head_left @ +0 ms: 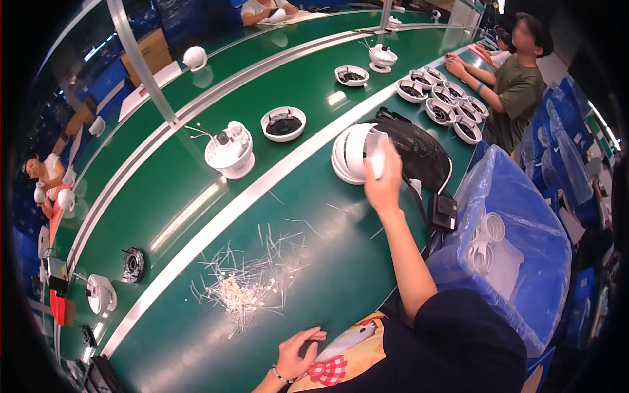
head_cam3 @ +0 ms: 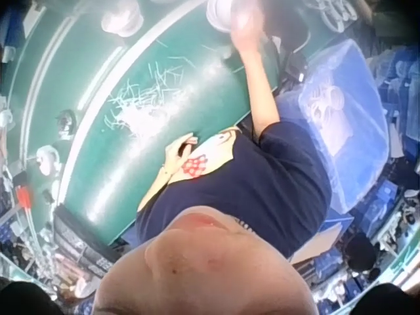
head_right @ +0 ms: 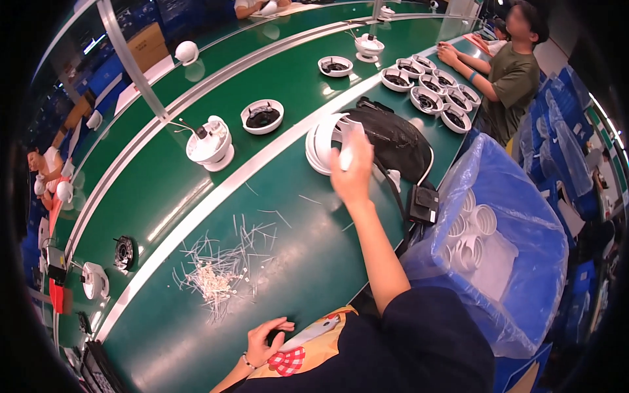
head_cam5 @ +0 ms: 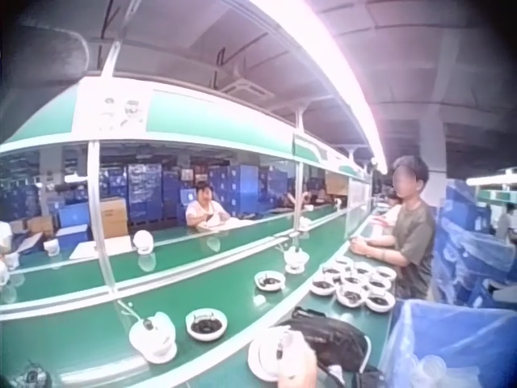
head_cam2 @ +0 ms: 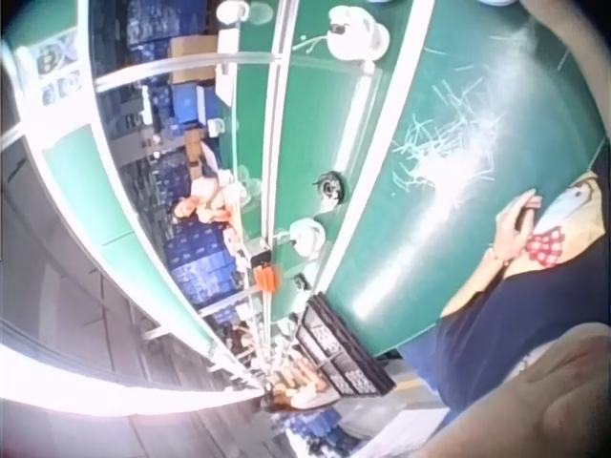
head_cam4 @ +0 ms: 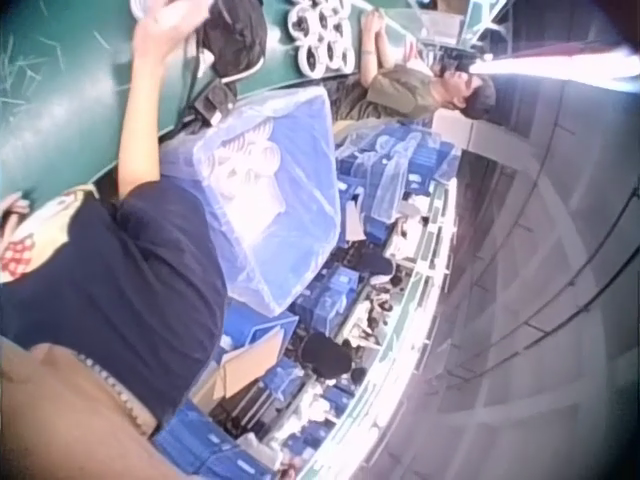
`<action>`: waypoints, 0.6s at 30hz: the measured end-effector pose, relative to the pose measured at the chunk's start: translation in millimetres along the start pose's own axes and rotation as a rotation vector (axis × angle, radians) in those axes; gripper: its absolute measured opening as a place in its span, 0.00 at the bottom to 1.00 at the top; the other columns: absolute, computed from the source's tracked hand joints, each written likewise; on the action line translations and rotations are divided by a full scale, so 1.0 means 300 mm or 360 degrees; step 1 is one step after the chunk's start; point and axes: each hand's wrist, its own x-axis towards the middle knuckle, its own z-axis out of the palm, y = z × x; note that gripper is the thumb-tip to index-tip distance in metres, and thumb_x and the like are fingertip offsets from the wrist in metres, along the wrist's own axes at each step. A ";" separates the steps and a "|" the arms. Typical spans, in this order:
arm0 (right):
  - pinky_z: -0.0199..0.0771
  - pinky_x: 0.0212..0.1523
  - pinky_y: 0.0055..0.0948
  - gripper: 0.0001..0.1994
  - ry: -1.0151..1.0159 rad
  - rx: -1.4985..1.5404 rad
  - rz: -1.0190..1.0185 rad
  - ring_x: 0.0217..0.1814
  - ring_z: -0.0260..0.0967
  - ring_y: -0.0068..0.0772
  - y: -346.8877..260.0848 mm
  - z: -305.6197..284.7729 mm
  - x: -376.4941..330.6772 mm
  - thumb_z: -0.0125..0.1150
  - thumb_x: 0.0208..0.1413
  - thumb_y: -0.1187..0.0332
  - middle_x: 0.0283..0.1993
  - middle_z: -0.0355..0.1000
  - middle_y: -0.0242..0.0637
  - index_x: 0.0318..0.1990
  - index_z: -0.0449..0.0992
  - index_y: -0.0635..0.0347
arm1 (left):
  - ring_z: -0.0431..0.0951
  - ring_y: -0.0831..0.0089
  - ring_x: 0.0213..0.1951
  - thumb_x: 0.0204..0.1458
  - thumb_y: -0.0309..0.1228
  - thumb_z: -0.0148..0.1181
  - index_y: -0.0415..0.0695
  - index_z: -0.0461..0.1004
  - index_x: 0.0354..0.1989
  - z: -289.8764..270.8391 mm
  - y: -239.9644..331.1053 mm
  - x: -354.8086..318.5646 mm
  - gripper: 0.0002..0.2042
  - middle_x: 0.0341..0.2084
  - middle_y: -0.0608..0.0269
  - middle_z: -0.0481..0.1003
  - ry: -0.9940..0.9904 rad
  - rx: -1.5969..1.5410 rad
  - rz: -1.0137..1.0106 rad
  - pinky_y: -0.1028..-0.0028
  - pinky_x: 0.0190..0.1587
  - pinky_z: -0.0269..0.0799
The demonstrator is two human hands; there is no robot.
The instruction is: Assembling lighting fixture components by fitting plastic housings onto internal electronic modules at a factory conveyor belt.
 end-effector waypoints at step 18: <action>0.65 0.39 0.41 0.22 -0.1447 -0.0235 -0.0186 0.36 0.66 0.55 0.000 0.102 0.181 0.59 0.33 0.73 0.30 0.68 0.57 0.42 0.66 0.67 | 0.76 0.69 0.36 0.45 0.18 0.51 0.35 0.67 0.44 -0.005 -0.006 -0.014 0.15 0.34 0.55 0.74 -0.0048 -0.0093 -0.0025 0.76 0.40 0.71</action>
